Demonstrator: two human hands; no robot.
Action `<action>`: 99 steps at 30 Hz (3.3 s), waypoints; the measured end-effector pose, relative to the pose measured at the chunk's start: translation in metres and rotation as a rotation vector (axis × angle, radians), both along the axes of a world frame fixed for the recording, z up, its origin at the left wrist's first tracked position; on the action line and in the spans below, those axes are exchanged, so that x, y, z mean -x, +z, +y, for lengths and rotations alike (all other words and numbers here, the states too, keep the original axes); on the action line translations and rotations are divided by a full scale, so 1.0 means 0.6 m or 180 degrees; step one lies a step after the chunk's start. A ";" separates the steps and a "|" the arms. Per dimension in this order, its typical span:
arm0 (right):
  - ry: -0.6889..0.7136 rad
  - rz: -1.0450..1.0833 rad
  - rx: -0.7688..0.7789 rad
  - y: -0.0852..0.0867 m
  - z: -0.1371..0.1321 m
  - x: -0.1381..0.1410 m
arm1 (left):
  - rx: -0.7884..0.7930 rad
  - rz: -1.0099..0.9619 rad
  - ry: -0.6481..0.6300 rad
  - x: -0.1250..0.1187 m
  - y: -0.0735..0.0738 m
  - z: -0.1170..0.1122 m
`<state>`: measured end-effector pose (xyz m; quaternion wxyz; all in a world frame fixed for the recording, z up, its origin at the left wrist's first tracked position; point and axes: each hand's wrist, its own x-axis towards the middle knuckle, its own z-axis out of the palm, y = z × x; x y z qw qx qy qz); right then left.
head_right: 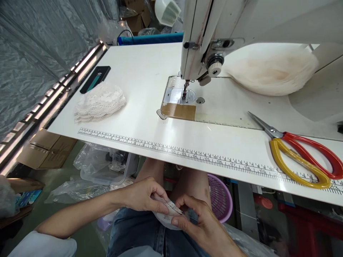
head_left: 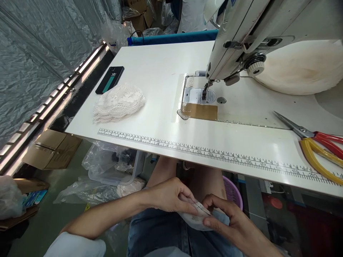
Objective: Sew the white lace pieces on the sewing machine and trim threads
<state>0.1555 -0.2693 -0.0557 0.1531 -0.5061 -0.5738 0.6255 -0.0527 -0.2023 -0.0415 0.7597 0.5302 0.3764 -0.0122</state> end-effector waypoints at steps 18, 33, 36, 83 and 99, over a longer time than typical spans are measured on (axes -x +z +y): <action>-0.0163 -0.0067 0.0101 -0.002 0.001 0.000 | 0.0057 0.0011 -0.0175 0.016 -0.003 -0.002; -0.0123 -0.0171 0.0035 0.004 0.001 0.001 | 0.0579 -0.0370 -0.0106 0.013 -0.009 0.000; -0.0138 -0.0184 -0.0014 0.005 -0.001 0.004 | 0.0471 -0.0196 -0.0046 0.002 -0.009 -0.005; -0.0119 0.0052 0.0086 0.007 -0.003 0.000 | 0.0407 0.0191 0.0323 0.001 -0.017 -0.007; -0.0231 0.0354 -0.0386 -0.003 -0.020 0.001 | 0.0379 0.0243 0.0422 -0.002 -0.013 -0.013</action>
